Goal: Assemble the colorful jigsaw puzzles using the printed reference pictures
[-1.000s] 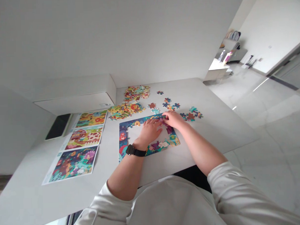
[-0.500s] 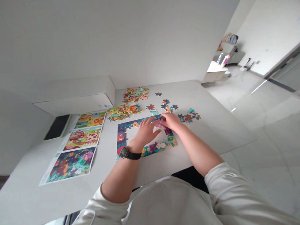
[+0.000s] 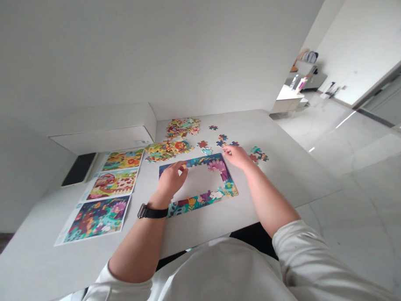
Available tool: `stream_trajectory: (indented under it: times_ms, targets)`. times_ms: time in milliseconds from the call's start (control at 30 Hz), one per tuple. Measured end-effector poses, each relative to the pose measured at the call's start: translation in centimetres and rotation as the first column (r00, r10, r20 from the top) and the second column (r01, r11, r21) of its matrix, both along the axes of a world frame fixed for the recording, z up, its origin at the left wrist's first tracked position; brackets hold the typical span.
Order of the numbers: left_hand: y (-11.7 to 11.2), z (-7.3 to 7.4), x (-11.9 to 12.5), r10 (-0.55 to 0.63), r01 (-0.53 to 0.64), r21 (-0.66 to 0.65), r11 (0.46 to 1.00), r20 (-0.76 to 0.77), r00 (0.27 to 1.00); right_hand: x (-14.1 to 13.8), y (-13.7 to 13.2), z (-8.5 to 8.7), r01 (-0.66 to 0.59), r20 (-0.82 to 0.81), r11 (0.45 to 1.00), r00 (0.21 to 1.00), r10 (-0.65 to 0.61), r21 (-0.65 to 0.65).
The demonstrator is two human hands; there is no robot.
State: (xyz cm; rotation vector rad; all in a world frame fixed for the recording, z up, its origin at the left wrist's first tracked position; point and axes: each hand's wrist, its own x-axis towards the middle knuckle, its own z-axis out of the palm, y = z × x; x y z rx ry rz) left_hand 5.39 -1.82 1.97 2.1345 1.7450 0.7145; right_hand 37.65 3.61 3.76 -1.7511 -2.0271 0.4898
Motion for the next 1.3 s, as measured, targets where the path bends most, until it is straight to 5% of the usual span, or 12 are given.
stream_trajectory:
  times_ms: [133,267,533,867,1067,1300]
  targets:
    - [-0.1,-0.8,-0.3,-0.020,0.021,0.024,1.000,-0.028,0.999,5.9,0.8,1.2,0.289,-0.019,0.953,0.957,-0.289,0.090]
    - [-0.3,-1.2,-0.2,-0.046,0.048,0.043,0.998,-0.052,0.998,10.6,0.9,1.3,0.499,0.131,0.863,0.863,-0.488,-0.074]
    - [-0.3,-1.3,-0.4,-0.043,0.048,0.065,0.997,-0.062,0.997,11.0,1.2,-0.1,0.397,0.314,0.857,0.902,-0.297,-0.329]
    - [-0.4,-1.4,-0.3,-0.072,0.075,0.044,0.996,-0.062,0.995,9.1,1.8,-1.3,0.535,0.275,0.843,0.820,-0.502,-0.054]
    - [-0.6,-1.1,-0.2,-0.070,0.072,0.035,0.997,-0.070,0.995,10.0,1.7,-0.4,0.552,0.241,0.832,0.814,-0.528,-0.043]
    - [-0.5,-1.2,-0.3,-0.081,0.084,0.046,0.995,-0.046,0.996,12.4,1.1,0.5,0.409,0.403,0.869,0.871,-0.281,-0.277]
